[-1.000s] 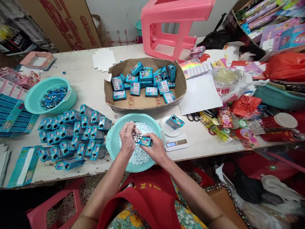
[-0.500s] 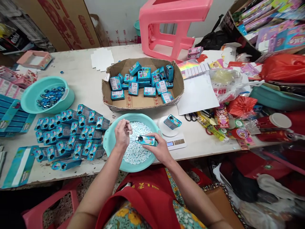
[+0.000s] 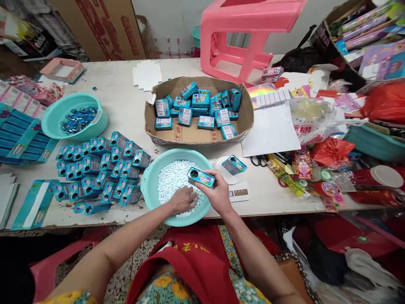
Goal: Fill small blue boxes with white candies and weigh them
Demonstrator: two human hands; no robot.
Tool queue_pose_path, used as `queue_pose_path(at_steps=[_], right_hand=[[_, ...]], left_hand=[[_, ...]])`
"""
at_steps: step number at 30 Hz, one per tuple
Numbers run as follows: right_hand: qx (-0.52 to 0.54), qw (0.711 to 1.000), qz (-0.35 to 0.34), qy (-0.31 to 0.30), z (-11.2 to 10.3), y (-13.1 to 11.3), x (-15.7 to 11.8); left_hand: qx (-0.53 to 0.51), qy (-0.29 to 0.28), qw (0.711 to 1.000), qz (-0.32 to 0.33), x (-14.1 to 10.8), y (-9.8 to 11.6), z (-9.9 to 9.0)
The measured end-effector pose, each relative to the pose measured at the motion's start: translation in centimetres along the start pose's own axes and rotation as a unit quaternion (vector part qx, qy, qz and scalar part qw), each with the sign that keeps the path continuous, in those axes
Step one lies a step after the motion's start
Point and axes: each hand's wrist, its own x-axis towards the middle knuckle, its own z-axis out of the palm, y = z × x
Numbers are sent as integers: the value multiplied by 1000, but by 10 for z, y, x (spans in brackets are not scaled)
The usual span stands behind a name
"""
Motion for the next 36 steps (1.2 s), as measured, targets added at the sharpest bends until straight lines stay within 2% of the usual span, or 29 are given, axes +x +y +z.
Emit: queue_pose_path(at_steps=[3,5,6,7,9,11,13,15,17,20,24,36], right_hand=[[-36,999,16,-3,5,14,-5],[-61,998,15,-9,8,22,-9],[-74,997,9,-13,10,26,-11],[-88,996,1,-16,12,29,-12],[-117,993,-13,-26,18,35,-16],[-142,989,-20,-46,27,38,-19],[-159,985,-21,-71,34,37,-22],[-170,981,-24,-90,39,33,-24],[-179,979,-27,-97,40,25,-23],[-194,975,-35,-104,37,12,-20],[-204,973,-33,-102,34,4,-16],[-175,982,-26,-72,31,-5,-12]], left_hand=[[-45,18,995,-91,-13,-23,-11],[-144,81,973,-160,-15,-31,-22],[-214,120,951,-191,-15,-32,-30],[-292,157,918,-218,-15,-30,-37],[-454,225,824,-254,-13,-21,-54],[-587,282,720,-237,-11,-7,-69],[-663,344,638,-186,-8,6,-79],[-695,396,579,-155,-6,14,-86],[-711,424,540,-152,-4,18,-91],[-731,418,514,-161,-4,20,-100],[-739,409,506,-173,-1,21,-110],[-721,427,523,-155,5,32,-118]])
